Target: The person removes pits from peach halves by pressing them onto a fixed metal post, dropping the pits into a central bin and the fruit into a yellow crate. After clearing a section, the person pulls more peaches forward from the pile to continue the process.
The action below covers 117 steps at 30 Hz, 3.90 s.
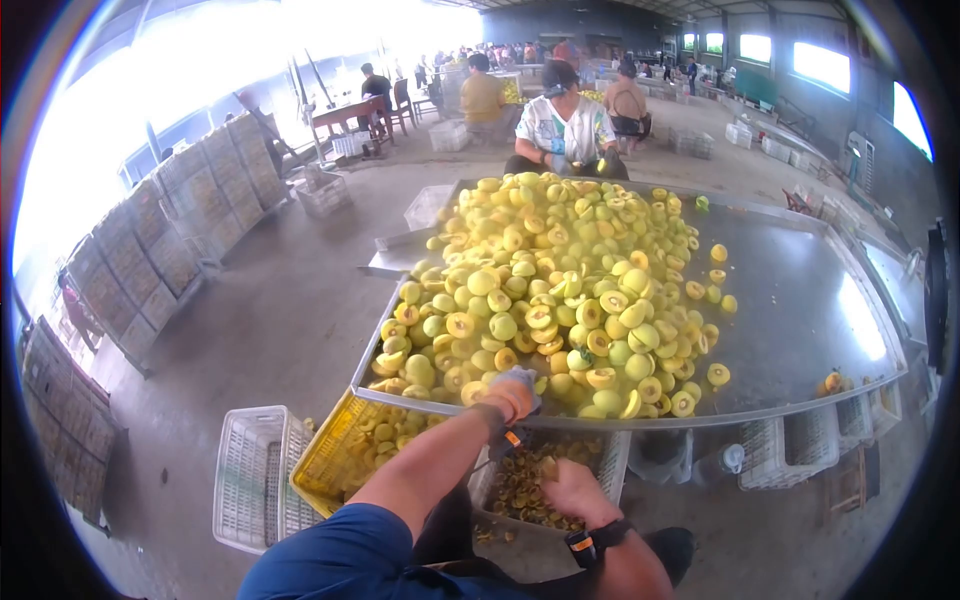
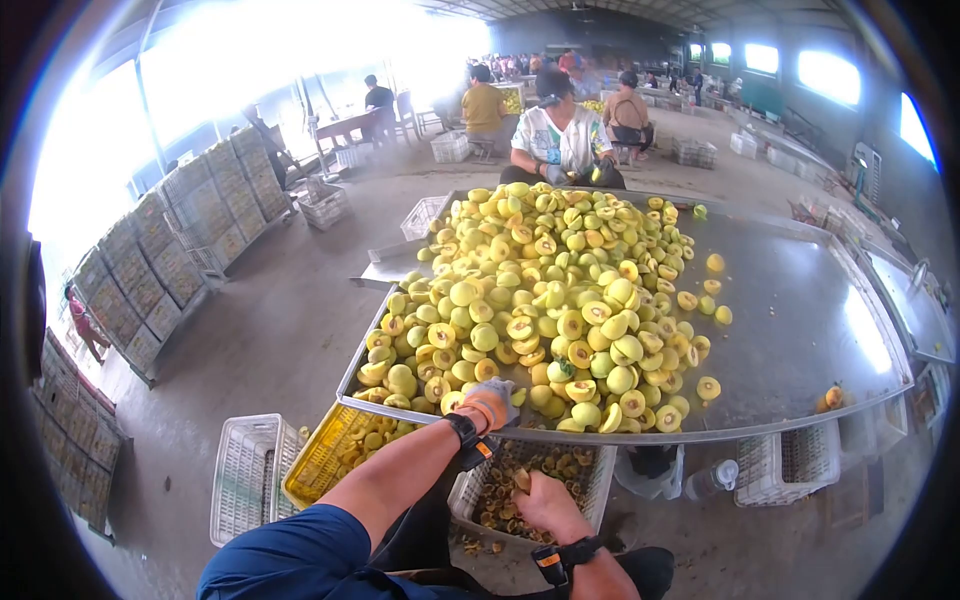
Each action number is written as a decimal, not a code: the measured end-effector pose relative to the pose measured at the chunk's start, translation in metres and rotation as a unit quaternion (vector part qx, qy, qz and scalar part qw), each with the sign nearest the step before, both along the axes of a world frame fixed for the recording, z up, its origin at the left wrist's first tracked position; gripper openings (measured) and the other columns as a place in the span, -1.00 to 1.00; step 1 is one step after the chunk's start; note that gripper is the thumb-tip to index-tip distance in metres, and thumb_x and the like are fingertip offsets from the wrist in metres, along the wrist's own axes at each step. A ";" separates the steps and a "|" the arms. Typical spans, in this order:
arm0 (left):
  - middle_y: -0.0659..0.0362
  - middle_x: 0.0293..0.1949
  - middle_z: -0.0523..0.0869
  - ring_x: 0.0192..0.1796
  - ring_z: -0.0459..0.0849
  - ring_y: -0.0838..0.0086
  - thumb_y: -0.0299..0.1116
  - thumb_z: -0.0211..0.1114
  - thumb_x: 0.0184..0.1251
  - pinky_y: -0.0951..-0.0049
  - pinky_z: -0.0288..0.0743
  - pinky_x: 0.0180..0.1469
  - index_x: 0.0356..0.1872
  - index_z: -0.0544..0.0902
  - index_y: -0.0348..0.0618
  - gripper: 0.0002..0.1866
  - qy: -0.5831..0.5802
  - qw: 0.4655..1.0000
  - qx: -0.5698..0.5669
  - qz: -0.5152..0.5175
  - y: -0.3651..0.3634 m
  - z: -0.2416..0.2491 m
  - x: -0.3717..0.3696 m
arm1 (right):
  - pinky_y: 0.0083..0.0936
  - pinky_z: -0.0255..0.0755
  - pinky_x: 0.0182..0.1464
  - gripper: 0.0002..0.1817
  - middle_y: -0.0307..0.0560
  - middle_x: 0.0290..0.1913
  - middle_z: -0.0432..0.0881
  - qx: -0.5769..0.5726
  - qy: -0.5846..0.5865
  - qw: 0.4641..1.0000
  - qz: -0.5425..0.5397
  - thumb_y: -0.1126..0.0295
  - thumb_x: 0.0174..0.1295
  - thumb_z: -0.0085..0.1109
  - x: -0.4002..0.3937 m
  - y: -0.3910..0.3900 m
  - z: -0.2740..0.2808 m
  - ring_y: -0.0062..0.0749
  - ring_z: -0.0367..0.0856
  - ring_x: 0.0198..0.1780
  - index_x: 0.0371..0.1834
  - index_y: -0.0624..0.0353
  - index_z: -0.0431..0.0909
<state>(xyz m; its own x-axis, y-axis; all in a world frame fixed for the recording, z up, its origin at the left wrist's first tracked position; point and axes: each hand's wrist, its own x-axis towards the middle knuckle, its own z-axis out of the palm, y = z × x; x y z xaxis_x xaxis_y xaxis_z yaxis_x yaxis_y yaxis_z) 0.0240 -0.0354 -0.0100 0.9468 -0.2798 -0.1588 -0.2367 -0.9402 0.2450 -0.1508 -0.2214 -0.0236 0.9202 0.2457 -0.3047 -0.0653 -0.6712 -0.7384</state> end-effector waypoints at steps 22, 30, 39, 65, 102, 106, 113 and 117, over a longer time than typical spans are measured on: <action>0.11 0.25 0.76 0.16 0.75 0.48 -0.44 0.50 0.37 0.42 0.68 0.18 0.47 0.59 -0.20 -0.38 0.249 0.720 -0.648 0.022 -0.005 -0.009 -0.100 | -0.52 0.50 -0.11 -0.74 -0.29 -0.14 0.68 0.381 0.000 0.880 -0.282 0.36 0.44 0.20 0.023 -0.016 0.018 -0.61 0.58 -0.17 0.07 0.28 0.67; 0.02 0.20 0.78 0.16 0.79 0.35 -0.42 0.37 0.52 0.32 0.74 0.18 0.37 0.64 -0.30 -0.55 0.130 0.781 -0.611 -0.012 0.008 0.004 -0.089 | -0.49 0.49 -0.21 -0.78 -0.31 -0.24 0.68 0.346 -0.094 0.896 -0.262 0.35 0.44 0.29 0.030 0.001 0.021 -0.62 0.57 -0.27 0.01 0.24 0.65; 0.03 0.14 0.78 0.07 0.77 0.44 -0.54 0.37 0.42 0.43 0.71 0.10 0.36 0.59 -0.36 -0.51 0.145 0.678 -0.713 0.102 -0.006 0.009 -0.089 | -0.16 0.54 -0.02 -0.71 0.16 -0.25 0.73 0.196 -0.090 0.961 -0.173 0.33 0.38 0.26 0.014 0.010 0.039 0.01 0.71 -0.18 0.01 0.34 0.60; 0.06 0.12 0.80 0.02 0.80 0.42 -0.45 0.40 0.43 0.38 0.75 0.01 0.31 0.62 -0.39 -0.54 0.221 0.749 -0.623 0.048 0.003 0.008 -0.079 | -0.33 0.53 0.00 -0.66 -0.02 -0.21 0.74 0.299 -0.094 0.916 -0.252 0.24 0.50 0.28 0.034 -0.009 0.038 -0.32 0.65 -0.15 0.08 0.34 0.62; 0.14 0.19 0.81 0.22 0.71 0.53 -0.54 0.50 0.46 0.43 0.59 0.35 0.32 0.65 -0.31 -0.56 0.089 0.676 -0.725 0.099 -0.013 -0.011 -0.111 | -0.46 0.16 -0.59 -0.77 -0.38 -0.57 0.29 0.507 0.247 0.808 -0.170 0.37 0.52 0.13 0.023 0.020 0.048 -0.58 0.28 -0.66 -0.36 0.00 0.38; 0.21 0.10 0.80 0.13 0.68 0.59 -0.53 0.44 0.49 0.44 0.63 0.19 0.28 0.67 -0.27 -0.62 0.066 0.682 -0.725 0.068 -0.014 0.001 -0.112 | -0.38 0.25 -0.56 -0.83 -0.28 -0.57 0.38 0.495 0.233 0.818 -0.177 0.36 0.50 0.16 0.023 0.015 0.042 -0.48 0.37 -0.64 -0.30 0.08 0.47; -0.11 0.08 0.72 0.05 0.73 0.00 -0.57 0.32 0.39 0.19 0.67 0.11 0.22 0.68 -0.28 -0.62 -0.192 0.850 -0.491 -0.012 -0.012 -0.041 -0.088 | -0.08 0.60 0.00 -0.73 0.29 -0.28 0.75 0.120 -0.160 0.978 -0.062 0.35 0.39 0.24 0.022 0.031 -0.040 0.21 0.78 -0.13 0.00 0.33 0.62; -0.14 0.01 0.71 0.01 0.73 -0.10 -0.61 0.25 0.32 0.09 0.66 0.04 0.19 0.69 -0.29 -0.60 -0.235 0.880 -0.412 0.010 -0.013 -0.059 -0.089 | -0.11 0.62 -0.10 -0.73 0.23 -0.23 0.77 0.144 -0.124 0.982 -0.011 0.34 0.44 0.23 0.022 0.031 -0.022 0.11 0.81 -0.21 -0.01 0.36 0.62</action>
